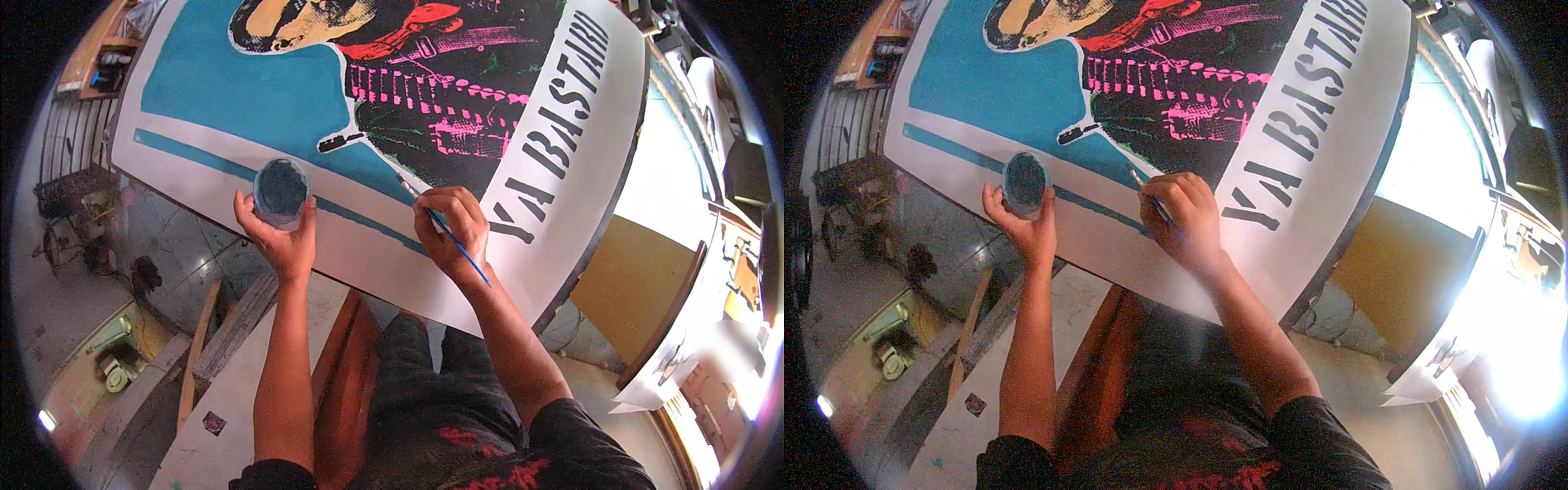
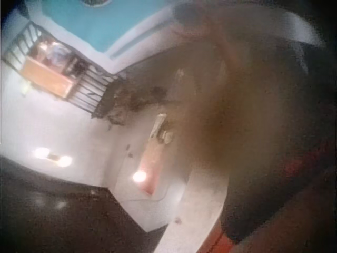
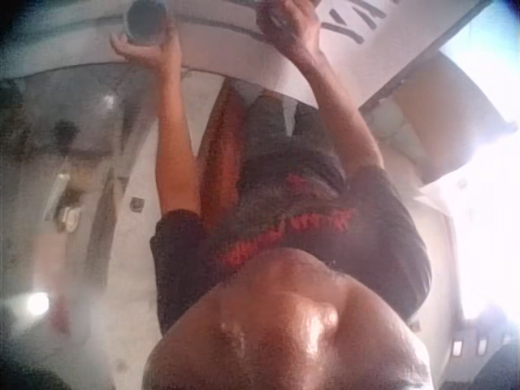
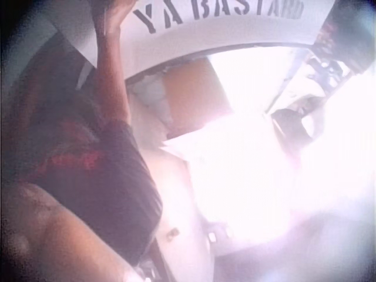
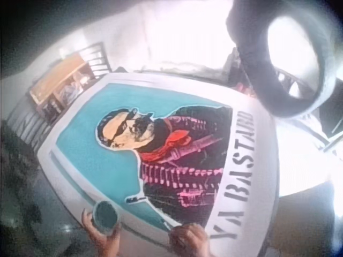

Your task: The person paints a large poster featuring a stylized portrait and text using a small brush and teal paint. They repeatedly dip the brush into a small container and apply paint along the edges and background areas of the image.

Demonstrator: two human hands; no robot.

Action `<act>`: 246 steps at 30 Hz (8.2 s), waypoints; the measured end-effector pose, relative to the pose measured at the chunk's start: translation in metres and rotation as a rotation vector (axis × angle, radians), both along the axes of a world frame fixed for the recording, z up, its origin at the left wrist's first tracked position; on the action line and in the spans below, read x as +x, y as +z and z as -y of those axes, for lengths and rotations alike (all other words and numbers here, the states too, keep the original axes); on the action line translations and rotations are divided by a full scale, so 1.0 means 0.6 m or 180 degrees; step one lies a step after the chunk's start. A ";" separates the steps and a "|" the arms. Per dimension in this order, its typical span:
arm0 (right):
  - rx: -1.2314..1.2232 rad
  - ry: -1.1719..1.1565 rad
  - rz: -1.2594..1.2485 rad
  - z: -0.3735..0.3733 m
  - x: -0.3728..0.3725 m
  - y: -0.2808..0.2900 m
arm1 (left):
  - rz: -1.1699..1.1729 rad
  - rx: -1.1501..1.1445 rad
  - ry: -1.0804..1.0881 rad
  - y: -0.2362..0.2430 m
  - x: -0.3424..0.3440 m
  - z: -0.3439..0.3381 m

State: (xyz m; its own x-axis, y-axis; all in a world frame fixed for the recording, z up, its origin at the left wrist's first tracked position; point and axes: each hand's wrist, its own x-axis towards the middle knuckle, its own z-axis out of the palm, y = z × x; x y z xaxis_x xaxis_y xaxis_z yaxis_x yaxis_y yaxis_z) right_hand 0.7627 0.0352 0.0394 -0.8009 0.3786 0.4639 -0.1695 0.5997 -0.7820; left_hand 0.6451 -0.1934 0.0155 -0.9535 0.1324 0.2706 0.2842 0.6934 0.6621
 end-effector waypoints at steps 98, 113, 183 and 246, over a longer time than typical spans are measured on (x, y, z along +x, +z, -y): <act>0.0167 -0.0392 0.0765 0.003 0.033 -0.008 | 0.0221 -0.0244 -0.0329 0.001 -0.005 0.005; 0.0037 -0.0265 0.0404 0.019 -0.026 -0.013 | 0.0214 -0.0146 -0.0259 -0.005 -0.005 0.006; -0.0069 -0.0685 0.0563 -0.013 0.079 0.027 | 0.0078 0.0109 -0.0272 -0.008 -0.005 0.007; 0.0032 -0.0851 0.0710 0.014 0.051 0.028 | -0.0455 -0.0206 -0.0436 -0.014 0.002 -0.005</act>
State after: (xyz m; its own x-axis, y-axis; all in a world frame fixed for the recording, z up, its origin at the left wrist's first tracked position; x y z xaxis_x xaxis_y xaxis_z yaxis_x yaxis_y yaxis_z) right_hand 0.7933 0.0269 0.0564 -0.7560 0.5851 0.2935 0.1690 0.6077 -0.7760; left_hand 0.6463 -0.1906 0.0072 -0.8780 0.2795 0.3885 0.4665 0.6816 0.5637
